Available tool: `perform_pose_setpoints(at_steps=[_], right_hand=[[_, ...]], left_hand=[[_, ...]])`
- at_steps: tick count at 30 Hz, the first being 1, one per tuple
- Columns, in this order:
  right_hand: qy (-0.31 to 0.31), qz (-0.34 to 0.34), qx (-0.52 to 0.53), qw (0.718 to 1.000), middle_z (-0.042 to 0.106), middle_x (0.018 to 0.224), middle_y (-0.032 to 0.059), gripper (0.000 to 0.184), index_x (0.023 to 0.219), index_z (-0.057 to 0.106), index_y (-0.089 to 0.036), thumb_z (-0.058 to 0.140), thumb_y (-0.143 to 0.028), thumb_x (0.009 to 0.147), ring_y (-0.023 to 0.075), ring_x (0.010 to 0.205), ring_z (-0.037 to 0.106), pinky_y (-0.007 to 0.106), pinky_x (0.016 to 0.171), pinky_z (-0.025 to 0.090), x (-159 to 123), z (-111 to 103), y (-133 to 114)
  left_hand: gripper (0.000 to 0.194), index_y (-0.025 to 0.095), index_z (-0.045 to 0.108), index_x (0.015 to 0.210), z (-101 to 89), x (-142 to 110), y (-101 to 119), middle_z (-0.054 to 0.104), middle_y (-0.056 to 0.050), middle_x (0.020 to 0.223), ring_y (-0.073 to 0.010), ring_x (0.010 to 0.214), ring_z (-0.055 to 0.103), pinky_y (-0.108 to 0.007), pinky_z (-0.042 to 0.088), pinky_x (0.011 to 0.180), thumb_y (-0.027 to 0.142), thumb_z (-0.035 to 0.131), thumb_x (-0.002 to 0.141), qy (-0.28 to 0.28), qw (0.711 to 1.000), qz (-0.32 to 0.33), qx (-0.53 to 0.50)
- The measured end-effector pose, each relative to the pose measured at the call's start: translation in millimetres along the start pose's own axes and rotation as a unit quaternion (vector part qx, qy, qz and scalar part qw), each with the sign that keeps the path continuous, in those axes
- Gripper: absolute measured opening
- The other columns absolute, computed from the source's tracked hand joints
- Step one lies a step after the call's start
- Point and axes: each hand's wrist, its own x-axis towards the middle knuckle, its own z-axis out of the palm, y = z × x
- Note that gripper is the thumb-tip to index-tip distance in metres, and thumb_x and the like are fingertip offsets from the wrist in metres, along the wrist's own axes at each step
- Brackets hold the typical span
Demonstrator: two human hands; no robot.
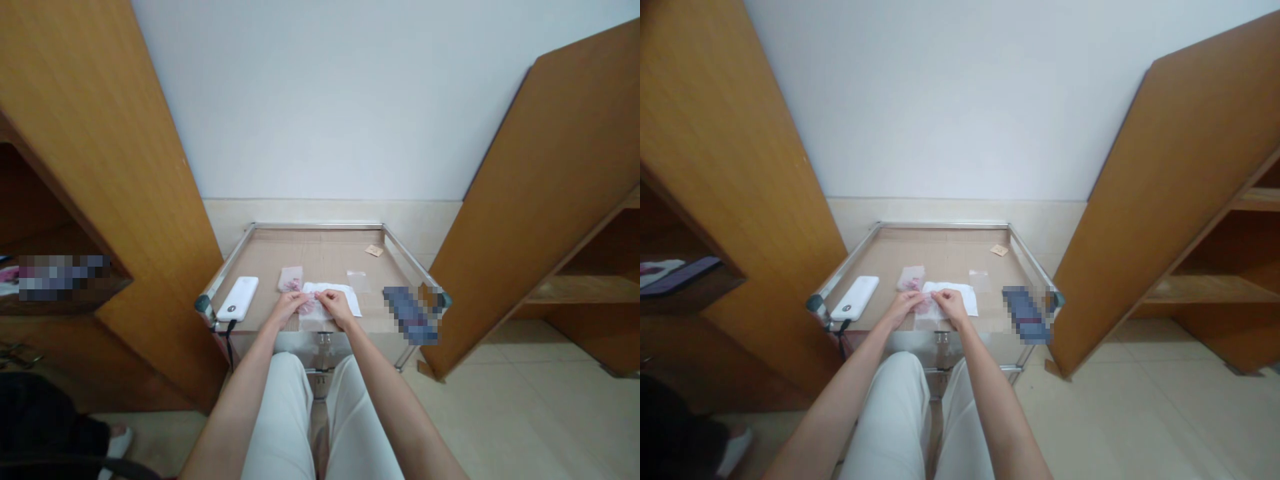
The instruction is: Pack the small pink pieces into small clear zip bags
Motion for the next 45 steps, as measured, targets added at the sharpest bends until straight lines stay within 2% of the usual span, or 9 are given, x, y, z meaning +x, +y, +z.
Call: perform_pose_setpoints(at_steps=[8,13,19,30,38,45], right_hand=[[-0.005,0.014,0.02,1.0,0.055,0.051,-0.0002,0.025,0.058,0.062,-0.013,0.058,-0.038,0.058,0.0075,0.046,0.039,0.02,0.045,0.028,-1.6,3.3,-5.3],[0.0,0.017,0.015,1.0,0.052,0.046,-0.0017,0.023,0.055,0.062,-0.013,0.059,-0.035,0.058,0.0064,0.043,0.036,0.02,0.043,0.027,-0.6,2.5,-2.5],[0.004,0.015,-0.005,1.0,0.051,0.046,-0.0022,0.022,0.056,0.062,-0.012,0.058,-0.033,0.059,0.0058,0.043,0.035,0.019,0.043,0.025,0.4,1.9,-0.4],[-0.012,0.021,0.015,1.0,0.058,0.054,0.0004,0.016,0.058,0.062,-0.013,0.059,-0.028,0.057,0.0078,0.048,0.043,0.02,0.048,0.031,0.4,3.1,0.0],[-0.019,0.026,0.025,0.999,0.059,0.056,0.0006,0.015,0.059,0.061,-0.013,0.06,-0.028,0.055,0.0081,0.05,0.045,0.021,0.05,0.032,0.5,4.4,-1.1],[-0.016,0.036,0.001,0.999,0.055,0.05,-0.0017,0.013,0.057,0.06,-0.012,0.059,-0.025,0.055,0.0067,0.045,0.04,0.019,0.045,0.028,-0.4,4.3,-1.6]], left_hand=[[0.023,0.011,0.062,0.062,0.2,0.5,0.2,0.062,-0.003,0.057,-0.0103,0.048,0.054,-0.02,0.04,0.048,0.032,0.066,0.053,0.009,1.0,0.01,0.025],[0.023,0.011,0.062,0.061,1.4,-1.4,2.0,0.063,-0.004,0.056,-0.0116,0.049,0.055,-0.023,0.043,0.052,0.031,0.066,0.053,0.007,1.0,0.003,0.025],[0.026,0.011,0.061,0.059,3.7,-3.3,4.8,0.061,-0.003,0.054,-0.0108,0.047,0.054,-0.021,0.041,0.049,0.035,0.065,0.054,0.0,0.998,0.02,0.056],[0.034,0.01,0.061,0.068,1.1,0.1,-0.2,0.06,-0.001,0.052,-0.0099,0.045,0.053,-0.02,0.038,0.046,0.04,0.065,0.052,0.002,0.996,0.026,0.08],[0.032,0.011,0.06,0.065,0.9,1.5,-2.7,0.06,-0.001,0.053,-0.0099,0.046,0.054,-0.021,0.04,0.048,0.038,0.068,0.049,0.005,0.997,0.049,0.064],[0.03,0.011,0.06,0.06,2.9,-0.7,-0.2,0.06,0.0,0.051,-0.0099,0.046,0.053,-0.021,0.04,0.048,0.038,0.068,0.048,0.009,0.995,0.064,0.075]])
